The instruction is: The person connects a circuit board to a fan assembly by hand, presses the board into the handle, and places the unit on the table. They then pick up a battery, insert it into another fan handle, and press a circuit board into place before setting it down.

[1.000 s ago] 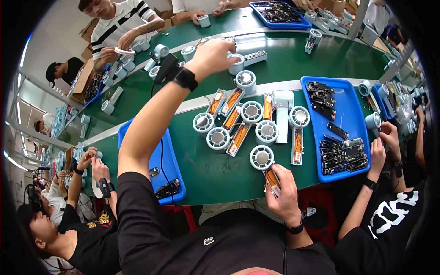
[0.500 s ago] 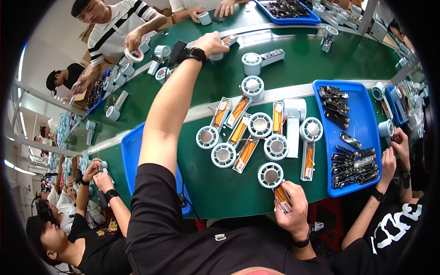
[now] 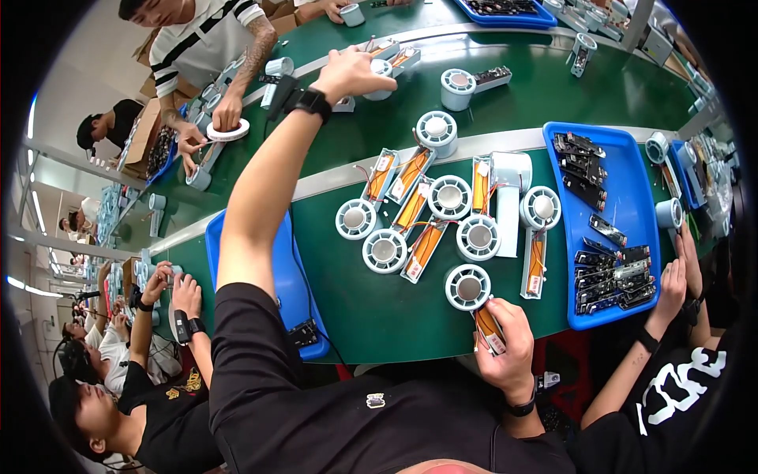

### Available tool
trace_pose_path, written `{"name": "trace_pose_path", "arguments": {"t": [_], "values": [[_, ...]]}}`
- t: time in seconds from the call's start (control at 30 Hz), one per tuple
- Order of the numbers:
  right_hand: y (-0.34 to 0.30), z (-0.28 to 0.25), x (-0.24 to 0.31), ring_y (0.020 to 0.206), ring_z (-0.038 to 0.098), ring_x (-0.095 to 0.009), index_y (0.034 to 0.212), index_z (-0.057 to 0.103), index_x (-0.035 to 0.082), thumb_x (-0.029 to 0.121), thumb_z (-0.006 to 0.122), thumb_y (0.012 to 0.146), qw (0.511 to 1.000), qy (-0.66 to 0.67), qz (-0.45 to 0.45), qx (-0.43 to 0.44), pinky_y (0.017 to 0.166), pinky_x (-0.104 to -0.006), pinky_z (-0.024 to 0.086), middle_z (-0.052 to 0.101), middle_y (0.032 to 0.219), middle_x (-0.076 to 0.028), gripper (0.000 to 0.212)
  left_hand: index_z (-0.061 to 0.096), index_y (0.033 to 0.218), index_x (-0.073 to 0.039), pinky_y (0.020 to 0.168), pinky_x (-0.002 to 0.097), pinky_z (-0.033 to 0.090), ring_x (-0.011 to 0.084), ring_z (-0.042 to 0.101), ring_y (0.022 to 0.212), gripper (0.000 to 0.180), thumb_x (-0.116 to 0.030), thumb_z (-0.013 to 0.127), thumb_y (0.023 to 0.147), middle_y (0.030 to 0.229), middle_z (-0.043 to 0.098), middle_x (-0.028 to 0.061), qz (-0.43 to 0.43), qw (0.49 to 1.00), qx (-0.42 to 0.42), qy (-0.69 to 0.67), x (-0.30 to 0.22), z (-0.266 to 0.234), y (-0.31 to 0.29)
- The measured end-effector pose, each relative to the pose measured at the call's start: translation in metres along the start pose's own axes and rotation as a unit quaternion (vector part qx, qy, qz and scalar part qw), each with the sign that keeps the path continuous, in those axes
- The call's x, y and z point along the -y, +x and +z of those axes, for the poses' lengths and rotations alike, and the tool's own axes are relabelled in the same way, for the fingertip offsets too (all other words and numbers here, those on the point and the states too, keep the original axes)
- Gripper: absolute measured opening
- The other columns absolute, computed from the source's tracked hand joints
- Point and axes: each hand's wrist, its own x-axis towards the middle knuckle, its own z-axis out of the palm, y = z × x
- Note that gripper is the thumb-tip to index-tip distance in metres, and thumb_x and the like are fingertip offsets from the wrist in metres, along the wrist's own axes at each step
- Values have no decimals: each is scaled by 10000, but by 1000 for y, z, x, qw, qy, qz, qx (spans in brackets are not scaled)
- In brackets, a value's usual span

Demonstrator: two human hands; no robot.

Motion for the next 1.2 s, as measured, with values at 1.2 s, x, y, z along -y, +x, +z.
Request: {"name": "trace_pose_path", "arguments": {"t": [1.2], "values": [[-4, -1, -2, 1103, 659, -380, 1292, 607, -10, -62, 699, 721, 1000, 2, 9, 2, 966, -422, 530, 651, 1236, -209, 581, 690, 1243, -130, 1008, 451, 518, 388, 598, 1224, 498, -315, 820, 800, 1347, 603, 160, 119, 993, -20, 1, 71, 47, -29]]}}
